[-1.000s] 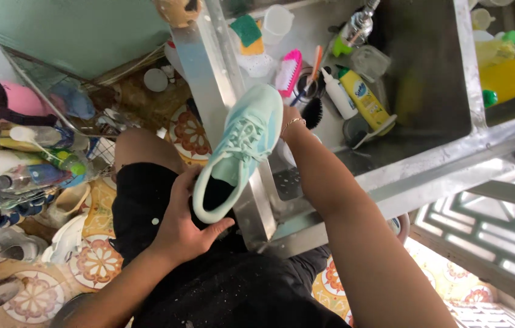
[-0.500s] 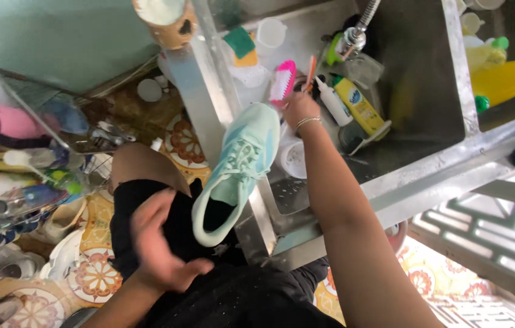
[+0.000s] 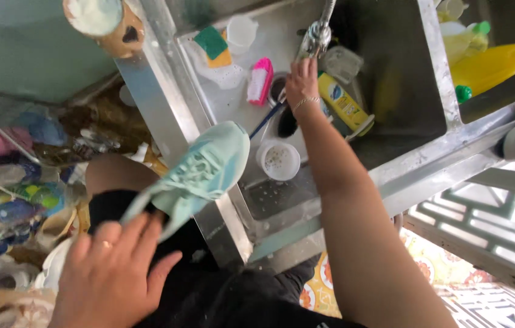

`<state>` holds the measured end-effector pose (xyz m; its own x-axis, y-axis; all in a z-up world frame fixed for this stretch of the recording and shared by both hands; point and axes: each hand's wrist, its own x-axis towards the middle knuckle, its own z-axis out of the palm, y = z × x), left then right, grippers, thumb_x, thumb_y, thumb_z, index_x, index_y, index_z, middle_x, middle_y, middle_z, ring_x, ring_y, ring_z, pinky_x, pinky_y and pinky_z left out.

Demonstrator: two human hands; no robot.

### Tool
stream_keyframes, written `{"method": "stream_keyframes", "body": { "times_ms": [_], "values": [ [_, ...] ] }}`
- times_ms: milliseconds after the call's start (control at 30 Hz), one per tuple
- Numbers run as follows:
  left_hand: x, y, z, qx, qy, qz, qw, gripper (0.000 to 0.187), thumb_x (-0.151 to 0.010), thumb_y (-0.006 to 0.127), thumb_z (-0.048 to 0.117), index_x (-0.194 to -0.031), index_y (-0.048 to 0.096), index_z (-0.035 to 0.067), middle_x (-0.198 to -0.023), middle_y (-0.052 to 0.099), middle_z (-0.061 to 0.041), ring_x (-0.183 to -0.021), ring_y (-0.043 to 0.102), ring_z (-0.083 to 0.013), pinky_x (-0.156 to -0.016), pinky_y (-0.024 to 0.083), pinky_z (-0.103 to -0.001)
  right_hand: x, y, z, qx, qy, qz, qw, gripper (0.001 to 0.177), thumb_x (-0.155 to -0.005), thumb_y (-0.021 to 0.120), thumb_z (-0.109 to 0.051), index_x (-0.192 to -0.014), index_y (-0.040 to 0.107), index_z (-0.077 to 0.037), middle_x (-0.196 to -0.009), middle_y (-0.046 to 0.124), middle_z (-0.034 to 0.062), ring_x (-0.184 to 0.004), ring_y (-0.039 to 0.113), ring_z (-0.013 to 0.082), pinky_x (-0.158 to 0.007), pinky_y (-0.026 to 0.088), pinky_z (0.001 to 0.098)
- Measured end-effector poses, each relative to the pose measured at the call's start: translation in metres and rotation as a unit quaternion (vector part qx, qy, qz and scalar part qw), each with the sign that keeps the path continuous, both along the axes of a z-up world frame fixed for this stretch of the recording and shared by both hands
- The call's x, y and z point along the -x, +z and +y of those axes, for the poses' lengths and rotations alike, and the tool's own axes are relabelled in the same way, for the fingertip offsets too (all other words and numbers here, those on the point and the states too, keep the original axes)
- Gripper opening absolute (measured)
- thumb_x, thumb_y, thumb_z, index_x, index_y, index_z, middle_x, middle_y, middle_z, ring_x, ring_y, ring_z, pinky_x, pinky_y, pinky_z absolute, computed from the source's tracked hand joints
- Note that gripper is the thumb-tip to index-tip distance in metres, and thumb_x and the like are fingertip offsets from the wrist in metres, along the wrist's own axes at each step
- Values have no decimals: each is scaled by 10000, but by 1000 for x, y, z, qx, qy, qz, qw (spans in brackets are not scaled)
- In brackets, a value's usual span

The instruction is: Cleaning and scrubbing light blue sneakers in a sink using brushes and specialized cleaning liquid.

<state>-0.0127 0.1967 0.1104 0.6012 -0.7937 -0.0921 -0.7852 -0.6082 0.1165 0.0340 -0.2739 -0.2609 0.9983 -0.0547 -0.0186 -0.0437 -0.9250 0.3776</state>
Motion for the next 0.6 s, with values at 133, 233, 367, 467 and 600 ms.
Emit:
{"method": "stream_keyframes", "body": {
  "times_ms": [133, 233, 367, 467, 600],
  "values": [
    [4, -8, -5, -39, 96, 57, 993, 490, -916, 618, 454, -1192, 700, 58, -1063, 684, -41, -938, 586, -267, -810, 454, -433, 17, 19, -14, -14, -20, 79, 997, 266, -903, 613, -244, -1027, 787, -86, -1256, 608, 126, -1277, 524, 337, -1193, 269, 585],
    [-1, -12, -10, 9, 189, 169, 967, 440, -968, 608, 354, -1252, 657, 22, -1032, 682, -127, -977, 599, -345, -885, 483, -468, 30, 56, -18, -89, -82, 107, 987, 227, -944, 629, -214, -1064, 761, -74, -1254, 615, 151, -1152, 611, 355, -1028, 441, 537],
    [-12, -5, -20, 113, 273, 283, 912, 412, -985, 631, 311, -1247, 618, -6, -1136, 671, -197, -1016, 643, -334, -891, 493, -438, 73, 160, 17, -298, -169, 55, 938, 340, -933, 717, -263, -1190, 678, -45, -1136, 674, 219, -1008, 666, 403, -804, 539, 517],
    [-25, -3, -33, 158, 346, 431, 819, 396, -951, 646, 299, -1221, 631, 10, -1146, 709, -138, -1006, 669, -253, -888, 505, -379, 104, 207, 52, -422, -166, 104, 885, 332, -891, 747, -305, -1138, 713, -86, -992, 744, 201, -910, 706, 374, -796, 556, 485],
    [-33, -31, -35, 266, 377, 679, 571, 377, -949, 644, 267, -1218, 693, 7, -1159, 739, -88, -1039, 654, -182, -937, 489, -335, 126, 162, 90, -394, -148, 332, 844, 266, -960, 719, -324, -1028, 796, -79, -955, 766, 192, -882, 721, 379, -828, 556, 464]
  ]
}}
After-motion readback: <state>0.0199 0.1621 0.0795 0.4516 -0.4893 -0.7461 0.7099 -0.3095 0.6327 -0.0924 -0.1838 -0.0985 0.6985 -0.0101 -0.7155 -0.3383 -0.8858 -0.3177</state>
